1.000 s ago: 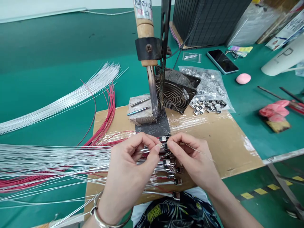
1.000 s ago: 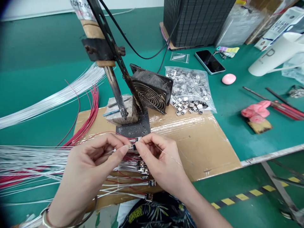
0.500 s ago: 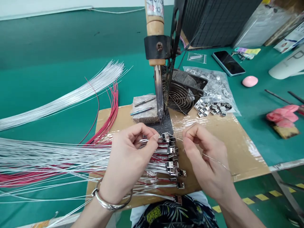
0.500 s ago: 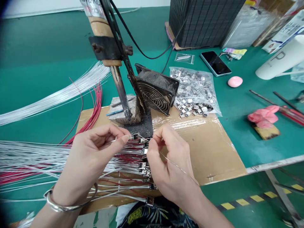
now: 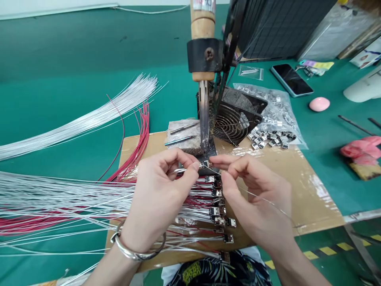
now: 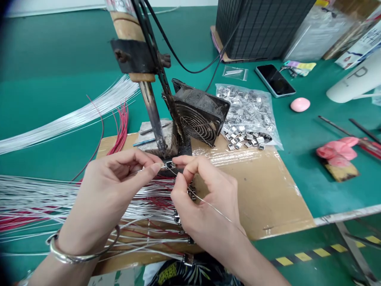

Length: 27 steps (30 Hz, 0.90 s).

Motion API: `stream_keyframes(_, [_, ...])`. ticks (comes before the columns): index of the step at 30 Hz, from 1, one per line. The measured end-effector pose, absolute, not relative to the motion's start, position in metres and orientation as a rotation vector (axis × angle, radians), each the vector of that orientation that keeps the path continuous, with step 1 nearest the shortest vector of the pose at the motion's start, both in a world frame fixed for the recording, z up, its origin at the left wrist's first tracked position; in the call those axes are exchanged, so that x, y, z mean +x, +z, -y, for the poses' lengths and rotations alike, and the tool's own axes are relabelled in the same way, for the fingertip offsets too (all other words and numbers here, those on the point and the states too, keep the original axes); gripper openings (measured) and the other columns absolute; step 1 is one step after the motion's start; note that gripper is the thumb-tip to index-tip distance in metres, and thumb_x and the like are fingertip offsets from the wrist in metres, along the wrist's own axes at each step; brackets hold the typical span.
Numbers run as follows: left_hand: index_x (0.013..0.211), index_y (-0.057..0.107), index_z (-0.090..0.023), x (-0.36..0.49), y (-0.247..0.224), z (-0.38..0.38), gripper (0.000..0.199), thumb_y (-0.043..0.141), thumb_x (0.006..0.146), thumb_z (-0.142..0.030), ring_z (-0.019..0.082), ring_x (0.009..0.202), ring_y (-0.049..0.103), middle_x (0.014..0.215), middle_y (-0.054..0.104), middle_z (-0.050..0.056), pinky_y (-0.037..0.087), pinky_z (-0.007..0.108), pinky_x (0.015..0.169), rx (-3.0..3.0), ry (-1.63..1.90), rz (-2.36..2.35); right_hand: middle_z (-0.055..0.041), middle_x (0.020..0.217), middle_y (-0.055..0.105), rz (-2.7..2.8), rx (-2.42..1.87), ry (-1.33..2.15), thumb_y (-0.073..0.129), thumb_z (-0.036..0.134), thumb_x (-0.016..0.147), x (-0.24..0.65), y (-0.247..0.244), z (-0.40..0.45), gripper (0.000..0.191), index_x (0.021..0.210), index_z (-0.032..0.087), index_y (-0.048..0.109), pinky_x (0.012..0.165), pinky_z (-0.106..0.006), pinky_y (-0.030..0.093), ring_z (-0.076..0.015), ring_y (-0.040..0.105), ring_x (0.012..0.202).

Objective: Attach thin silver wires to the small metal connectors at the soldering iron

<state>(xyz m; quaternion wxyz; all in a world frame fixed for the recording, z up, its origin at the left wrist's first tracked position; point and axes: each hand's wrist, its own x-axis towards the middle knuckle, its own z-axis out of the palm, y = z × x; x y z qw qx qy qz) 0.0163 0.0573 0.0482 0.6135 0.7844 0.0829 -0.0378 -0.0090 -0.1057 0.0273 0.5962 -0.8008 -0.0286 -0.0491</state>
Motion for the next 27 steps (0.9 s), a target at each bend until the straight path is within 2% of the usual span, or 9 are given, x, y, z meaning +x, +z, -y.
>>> stream_keyframes(21, [0.066,0.069,-0.016,0.028,0.049,-0.057,0.015,0.079,0.077,-0.020,0.013,0.063,0.061,0.073,0.073,0.001,0.040,0.023,0.053,1.790,-0.026,-0.207,-0.0022,0.110,0.076,0.019,-1.828,-0.149,0.064,0.011,0.091,-0.001,0.032,0.101,0.020,0.078,0.024,0.057,0.097,-0.038,0.055,-0.0237,0.071,0.113])
stream_keyframes(27, [0.067,0.070,-0.017,0.028,0.048,-0.058,0.014,0.079,0.078,-0.020,0.011,0.062,0.059,0.075,0.073,0.000,0.041,0.021,0.053,1.747,-0.041,-0.205,-0.0006,0.112,0.076,0.014,-1.802,-0.143,0.064,0.010,0.092,-0.001,0.032,0.102,0.020,0.078,0.024,0.058,0.097,-0.037,0.056,-0.0223,0.071,0.113])
